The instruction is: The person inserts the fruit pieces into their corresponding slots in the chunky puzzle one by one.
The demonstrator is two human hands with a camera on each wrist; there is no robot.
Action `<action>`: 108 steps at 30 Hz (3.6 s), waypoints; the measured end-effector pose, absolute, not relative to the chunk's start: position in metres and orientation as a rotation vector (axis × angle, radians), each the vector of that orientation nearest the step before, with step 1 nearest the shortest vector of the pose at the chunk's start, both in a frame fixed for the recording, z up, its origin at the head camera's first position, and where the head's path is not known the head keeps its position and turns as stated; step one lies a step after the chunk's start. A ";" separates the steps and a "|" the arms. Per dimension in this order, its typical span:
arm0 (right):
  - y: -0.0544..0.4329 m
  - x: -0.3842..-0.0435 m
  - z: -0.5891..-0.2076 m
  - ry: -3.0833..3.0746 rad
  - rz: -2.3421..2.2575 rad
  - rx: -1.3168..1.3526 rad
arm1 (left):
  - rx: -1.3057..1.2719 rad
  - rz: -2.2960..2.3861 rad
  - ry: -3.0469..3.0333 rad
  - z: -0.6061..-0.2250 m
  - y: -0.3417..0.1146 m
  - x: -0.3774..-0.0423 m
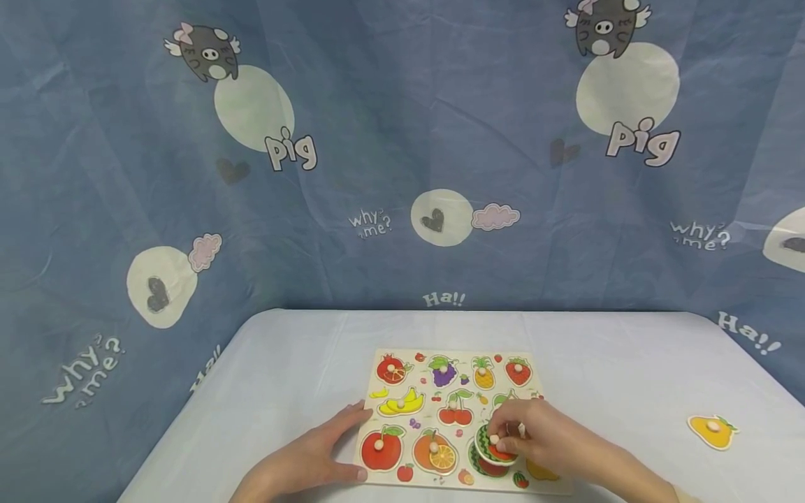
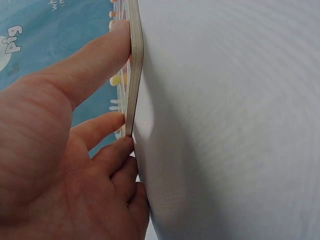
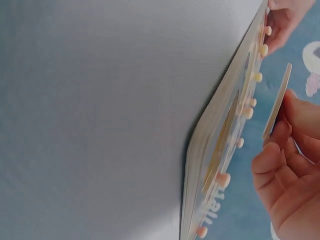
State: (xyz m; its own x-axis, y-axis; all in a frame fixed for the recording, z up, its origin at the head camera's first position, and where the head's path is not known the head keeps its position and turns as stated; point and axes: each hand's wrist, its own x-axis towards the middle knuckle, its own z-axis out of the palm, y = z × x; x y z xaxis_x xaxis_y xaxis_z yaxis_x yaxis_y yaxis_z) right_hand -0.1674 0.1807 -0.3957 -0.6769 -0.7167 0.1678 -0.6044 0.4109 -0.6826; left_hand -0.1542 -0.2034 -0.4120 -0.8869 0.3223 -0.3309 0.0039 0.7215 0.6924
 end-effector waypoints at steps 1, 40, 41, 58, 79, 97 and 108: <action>0.180 -0.167 -0.396 2.510 -1.110 -1.184 | 0.252 1.003 2.492 -0.412 -0.203 -0.154; 0.165 -0.173 -0.400 2.458 -0.970 -0.977 | 0.255 0.986 2.506 -0.410 -0.203 -0.153; 0.164 -0.173 -0.401 2.457 -0.969 -0.972 | 0.255 0.987 2.505 -0.410 -0.202 -0.153; 0.161 -0.175 -0.400 2.450 -0.930 -0.976 | 0.252 0.988 2.503 -0.411 -0.202 -0.153; 0.185 -0.172 -0.387 2.441 -1.043 -1.021 | 0.228 0.987 2.497 -0.410 -0.203 -0.154; 0.235 -0.161 -0.384 2.645 -1.083 -0.984 | 0.186 0.998 2.489 -0.413 -0.203 -0.154; 0.266 -0.153 -0.382 2.747 -1.031 -0.756 | 0.154 0.994 2.484 -0.412 -0.203 -0.153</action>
State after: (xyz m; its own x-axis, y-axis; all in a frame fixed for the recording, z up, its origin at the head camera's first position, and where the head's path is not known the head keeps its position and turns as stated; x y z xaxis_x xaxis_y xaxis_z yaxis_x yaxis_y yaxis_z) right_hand -0.1531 0.2662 -0.3819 -0.8698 -0.4886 0.0683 -0.4130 0.6453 -0.6427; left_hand -0.1529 -0.2026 -0.4116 -0.8890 0.2664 -0.3725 -0.0640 0.7330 0.6772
